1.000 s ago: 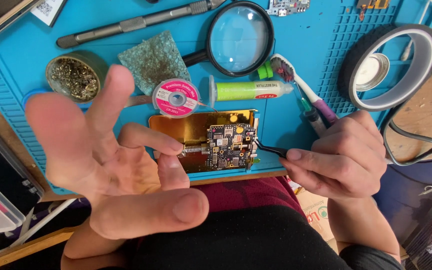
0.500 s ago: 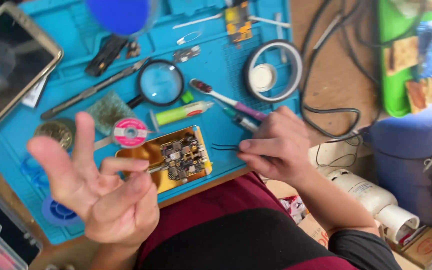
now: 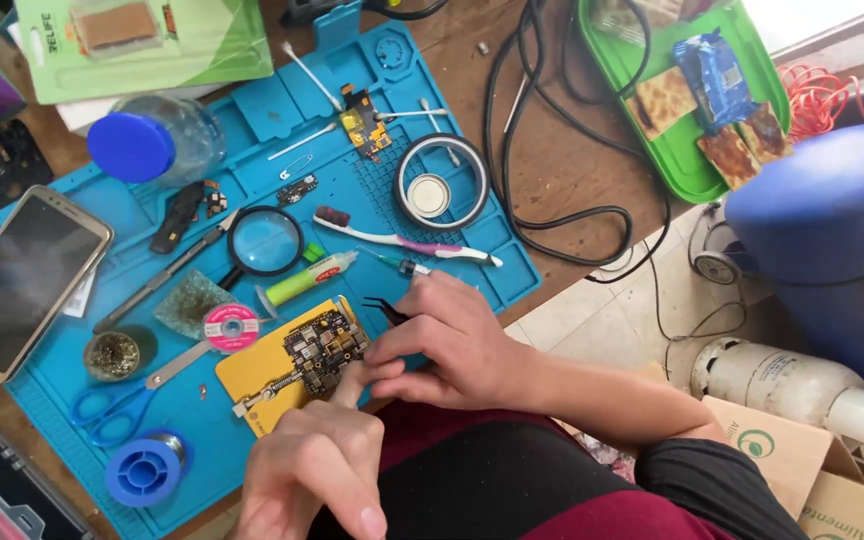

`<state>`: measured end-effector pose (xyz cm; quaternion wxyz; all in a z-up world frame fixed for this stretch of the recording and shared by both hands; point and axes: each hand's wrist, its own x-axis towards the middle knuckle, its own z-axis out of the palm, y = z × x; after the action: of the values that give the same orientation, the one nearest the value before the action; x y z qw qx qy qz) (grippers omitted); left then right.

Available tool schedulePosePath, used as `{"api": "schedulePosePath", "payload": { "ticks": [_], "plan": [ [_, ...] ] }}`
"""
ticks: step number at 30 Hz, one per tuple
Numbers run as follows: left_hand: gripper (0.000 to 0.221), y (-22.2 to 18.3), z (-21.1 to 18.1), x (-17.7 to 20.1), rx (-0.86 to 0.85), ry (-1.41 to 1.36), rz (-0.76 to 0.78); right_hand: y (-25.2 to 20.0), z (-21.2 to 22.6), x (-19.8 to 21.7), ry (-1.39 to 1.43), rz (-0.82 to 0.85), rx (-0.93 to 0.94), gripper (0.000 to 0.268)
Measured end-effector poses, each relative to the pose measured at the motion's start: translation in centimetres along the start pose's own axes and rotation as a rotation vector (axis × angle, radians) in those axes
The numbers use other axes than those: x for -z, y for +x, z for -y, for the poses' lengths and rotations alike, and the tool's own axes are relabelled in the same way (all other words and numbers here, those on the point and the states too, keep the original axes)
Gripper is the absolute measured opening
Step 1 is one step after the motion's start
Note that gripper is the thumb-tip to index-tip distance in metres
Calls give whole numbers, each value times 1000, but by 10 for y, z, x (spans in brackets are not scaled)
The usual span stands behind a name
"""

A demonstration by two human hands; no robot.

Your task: Repairing a mobile phone motherboard by reflowing components with a heat gun, cleaning with a brush, and inspecting with a magnifying glass.

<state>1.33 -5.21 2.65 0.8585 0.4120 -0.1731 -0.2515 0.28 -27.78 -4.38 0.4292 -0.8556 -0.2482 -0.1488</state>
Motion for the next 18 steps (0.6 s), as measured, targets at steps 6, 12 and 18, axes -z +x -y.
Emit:
{"api": "schedulePosePath", "payload": {
  "ticks": [6, 12, 18],
  "plan": [
    [61, 6, 21, 14, -55, 56, 111, -41, -47, 77, -405, -308, -139, 18],
    [54, 6, 36, 18, -71, 450, 55, -89, -102, 248, -941, -454, -304, 42],
    [37, 13, 37, 18, -150, 733, 163, -101, -170, 308, -1202, -22, -835, 63]
  ]
}}
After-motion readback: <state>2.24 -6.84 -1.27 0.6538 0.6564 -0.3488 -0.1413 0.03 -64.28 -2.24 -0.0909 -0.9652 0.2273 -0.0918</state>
